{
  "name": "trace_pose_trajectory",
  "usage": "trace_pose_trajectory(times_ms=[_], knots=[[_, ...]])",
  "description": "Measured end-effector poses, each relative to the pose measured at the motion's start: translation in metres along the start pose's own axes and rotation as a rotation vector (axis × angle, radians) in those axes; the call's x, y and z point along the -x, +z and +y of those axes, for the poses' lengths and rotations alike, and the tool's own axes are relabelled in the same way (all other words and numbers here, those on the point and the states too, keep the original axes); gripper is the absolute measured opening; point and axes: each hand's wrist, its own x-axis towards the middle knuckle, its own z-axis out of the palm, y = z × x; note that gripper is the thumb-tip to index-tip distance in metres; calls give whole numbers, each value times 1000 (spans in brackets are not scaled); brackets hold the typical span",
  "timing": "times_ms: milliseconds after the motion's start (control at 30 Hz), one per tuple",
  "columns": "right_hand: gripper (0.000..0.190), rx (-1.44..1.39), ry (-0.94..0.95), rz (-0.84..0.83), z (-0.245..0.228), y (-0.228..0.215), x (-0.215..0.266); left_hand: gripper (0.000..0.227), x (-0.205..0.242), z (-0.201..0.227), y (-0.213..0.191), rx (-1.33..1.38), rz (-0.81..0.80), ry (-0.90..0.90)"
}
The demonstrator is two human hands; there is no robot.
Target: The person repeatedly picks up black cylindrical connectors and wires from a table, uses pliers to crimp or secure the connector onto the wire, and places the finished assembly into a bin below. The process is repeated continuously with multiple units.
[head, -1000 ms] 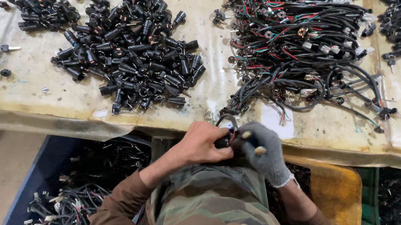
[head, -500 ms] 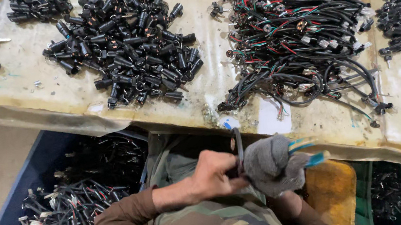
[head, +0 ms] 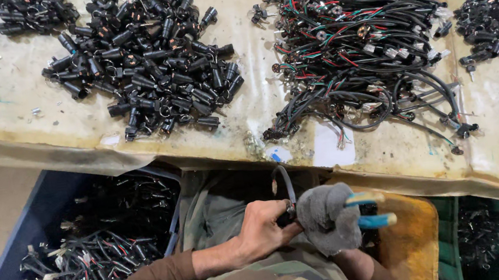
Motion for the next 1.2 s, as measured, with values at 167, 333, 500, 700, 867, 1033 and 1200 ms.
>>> trace_pose_trajectory(times_ms=[167, 333, 500, 700, 867, 1033, 1200], knots=[[37, 160, 3, 107, 21, -39, -25, 30, -36, -8, -11, -332, -155, -39], [15, 1362, -183, -94, 25, -91, -108, 22, -50, 18, -61, -388, -379, 194], [32, 1761, -361, -383, 30, -123, -198, 27, -52, 24, -105, 421, -819, 396], [21, 1826, -186, -395, 23, -104, -212, 29, 13, -62, -68, -647, -578, 12], [41, 1628, -204, -680, 26, -74, -182, 77, 62, -120, -52, -932, -628, -10], [31, 1651, -194, -658, 27, -72, -169, 45, 26, -108, -65, -722, -824, -191], [23, 1370, -486, -321, 1, -71, -189, 29, -63, -100, -85, -412, -199, 61]])
